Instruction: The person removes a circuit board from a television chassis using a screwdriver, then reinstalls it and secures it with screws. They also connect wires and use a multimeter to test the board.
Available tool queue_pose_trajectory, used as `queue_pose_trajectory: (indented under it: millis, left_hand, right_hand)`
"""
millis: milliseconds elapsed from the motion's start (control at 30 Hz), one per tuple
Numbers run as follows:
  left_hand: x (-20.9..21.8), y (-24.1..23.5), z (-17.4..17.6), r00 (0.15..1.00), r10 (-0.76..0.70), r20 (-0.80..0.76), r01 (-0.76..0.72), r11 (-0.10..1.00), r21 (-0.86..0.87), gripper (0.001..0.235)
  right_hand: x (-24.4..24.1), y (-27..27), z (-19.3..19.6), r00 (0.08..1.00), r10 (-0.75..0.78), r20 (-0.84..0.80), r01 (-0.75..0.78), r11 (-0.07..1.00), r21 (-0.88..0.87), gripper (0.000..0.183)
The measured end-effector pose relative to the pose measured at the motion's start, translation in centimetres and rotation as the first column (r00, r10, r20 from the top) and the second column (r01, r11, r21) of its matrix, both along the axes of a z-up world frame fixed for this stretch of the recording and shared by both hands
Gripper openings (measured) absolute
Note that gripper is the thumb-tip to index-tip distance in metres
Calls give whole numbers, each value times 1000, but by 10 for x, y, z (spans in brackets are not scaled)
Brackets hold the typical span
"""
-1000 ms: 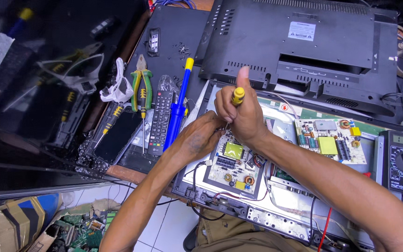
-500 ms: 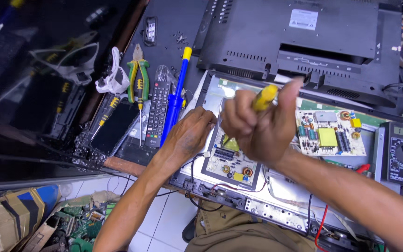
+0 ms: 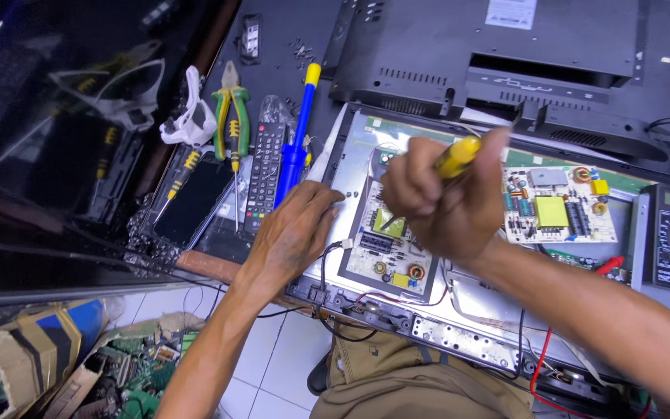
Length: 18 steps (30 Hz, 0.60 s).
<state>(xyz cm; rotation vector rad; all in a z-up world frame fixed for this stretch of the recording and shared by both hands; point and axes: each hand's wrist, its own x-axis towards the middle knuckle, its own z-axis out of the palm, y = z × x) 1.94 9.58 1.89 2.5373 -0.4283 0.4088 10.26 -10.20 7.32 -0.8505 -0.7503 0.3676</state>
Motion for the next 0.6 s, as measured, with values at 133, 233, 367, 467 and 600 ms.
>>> queue_pose_trajectory:
  millis: [133,233,367,467,600]
  left_hand:
    - [4,-6,1,998,-36,50,37,999,-13,16]
    - [15,-21,3,984,-160,83,167,983,-83,24]
    - [32,-51,2,955,-276,-109,276,961,-17,55]
    - [42,-68,-6,954,-278,-111,289,952,96,56]
    - [44,-83,-6,977,-183,-109,205,949,241,56]
  right_hand:
    - [22,-29,28,979,-196,-50,194,980,-40,56]
    - [32,-51,25,953,-297,-53,293,953,-74,60]
    - [34,-75,12,949,-305,-82,295,949,-110,57]
    - [31,-87,4,961,-273,-43,267,958,-109,57]
    - [28,-96,-2,974,-207,-86,205,978,-34,57]
